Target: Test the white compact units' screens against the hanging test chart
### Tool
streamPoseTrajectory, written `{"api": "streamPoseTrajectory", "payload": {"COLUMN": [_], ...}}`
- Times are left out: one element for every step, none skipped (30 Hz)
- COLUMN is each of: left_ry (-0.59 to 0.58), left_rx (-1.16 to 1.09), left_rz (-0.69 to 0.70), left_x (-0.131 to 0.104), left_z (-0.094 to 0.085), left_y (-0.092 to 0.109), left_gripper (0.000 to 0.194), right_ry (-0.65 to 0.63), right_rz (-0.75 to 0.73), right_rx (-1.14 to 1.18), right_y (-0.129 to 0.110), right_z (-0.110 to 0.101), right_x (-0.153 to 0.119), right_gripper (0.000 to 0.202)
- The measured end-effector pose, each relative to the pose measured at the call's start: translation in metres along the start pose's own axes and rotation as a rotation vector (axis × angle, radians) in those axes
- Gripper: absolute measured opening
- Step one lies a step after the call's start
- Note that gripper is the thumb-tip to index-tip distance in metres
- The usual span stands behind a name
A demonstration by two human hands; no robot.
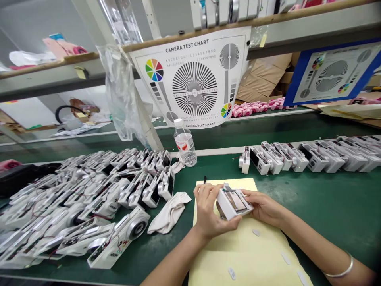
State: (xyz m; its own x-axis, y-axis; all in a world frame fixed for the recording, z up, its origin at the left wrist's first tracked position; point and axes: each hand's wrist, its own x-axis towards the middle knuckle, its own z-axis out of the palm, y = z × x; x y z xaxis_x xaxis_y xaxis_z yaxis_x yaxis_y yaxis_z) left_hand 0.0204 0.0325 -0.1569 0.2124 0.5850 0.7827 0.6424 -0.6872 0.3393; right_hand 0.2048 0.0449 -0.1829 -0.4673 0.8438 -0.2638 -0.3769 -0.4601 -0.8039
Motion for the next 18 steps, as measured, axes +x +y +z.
{"api": "streamPoseTrajectory", "payload": {"left_ry": [-0.019, -0.05, -0.095, -0.147, -0.199, -0.245, -0.272, -0.275, -0.27, -0.282, -0.28, -0.274, -0.268, -0.26, -0.255, -0.254, -0.25, -0.242], "left_rx": [-0.004, -0.012, -0.024, -0.038, -0.05, -0.064, -0.072, -0.073, -0.076, -0.09, -0.115, -0.148, -0.182, -0.216, -0.246, -0.269, -0.287, -0.304], "left_rz": [-0.016, -0.03, -0.036, -0.036, -0.038, -0.033, -0.05, -0.087, -0.1, -0.078, -0.013, 0.08, 0.182, 0.277, 0.355, 0.405, 0.423, 0.424], "left_x": [0.001, 0.003, 0.003, 0.003, 0.003, 0.003, 0.004, 0.007, 0.011, 0.016, 0.023, 0.03, 0.038, 0.044, 0.05, 0.055, 0.059, 0.062], "left_z": [-0.002, -0.004, -0.005, -0.006, -0.005, -0.002, 0.003, 0.01, 0.019, 0.029, 0.041, 0.054, 0.068, 0.082, 0.096, 0.111, 0.127, 0.144], "left_y": [0.0, -0.002, -0.005, -0.009, -0.013, -0.018, -0.023, -0.027, -0.03, -0.03, -0.028, -0.023, -0.015, -0.005, 0.007, 0.02, 0.034, 0.048], "left_gripper": [0.055, 0.055, 0.056, 0.057, 0.058, 0.059, 0.058, 0.056, 0.054, 0.053, 0.052, 0.052, 0.053, 0.053, 0.053, 0.051, 0.048, 0.044], "right_ry": [0.019, 0.05, 0.095, 0.15, 0.21, 0.268, 0.329, 0.387, 0.448, 0.517, 0.594, 0.673, 0.751, 0.821, 0.877, 0.912, 0.922, 0.901], "right_rz": [-0.023, -0.063, -0.122, -0.197, -0.282, -0.369, -0.46, -0.547, -0.624, -0.693, -0.761, -0.827, -0.893, -0.958, -1.016, -1.062, -1.095, -1.11], "right_rx": [-0.036, -0.076, -0.115, -0.15, -0.18, -0.204, -0.241, -0.287, -0.34, -0.391, -0.436, -0.472, -0.498, -0.514, -0.524, -0.532, -0.541, -0.553], "right_y": [0.0, -0.001, -0.001, -0.003, -0.005, -0.009, -0.013, -0.018, -0.025, -0.032, -0.039, -0.046, -0.053, -0.058, -0.062, -0.065, -0.066, -0.066], "right_z": [0.001, 0.001, 0.0, -0.001, -0.003, -0.006, -0.009, -0.013, -0.017, -0.021, -0.025, -0.03, -0.033, -0.036, -0.038, -0.04, -0.04, -0.039], "right_x": [0.001, 0.003, 0.004, 0.006, 0.007, 0.008, 0.008, 0.006, 0.004, 0.0, -0.004, -0.01, -0.016, -0.023, -0.03, -0.037, -0.042, -0.047], "right_gripper": [0.032, 0.033, 0.035, 0.036, 0.038, 0.04, 0.042, 0.043, 0.042, 0.041, 0.039, 0.038, 0.036, 0.035, 0.034, 0.033, 0.032, 0.031]}}
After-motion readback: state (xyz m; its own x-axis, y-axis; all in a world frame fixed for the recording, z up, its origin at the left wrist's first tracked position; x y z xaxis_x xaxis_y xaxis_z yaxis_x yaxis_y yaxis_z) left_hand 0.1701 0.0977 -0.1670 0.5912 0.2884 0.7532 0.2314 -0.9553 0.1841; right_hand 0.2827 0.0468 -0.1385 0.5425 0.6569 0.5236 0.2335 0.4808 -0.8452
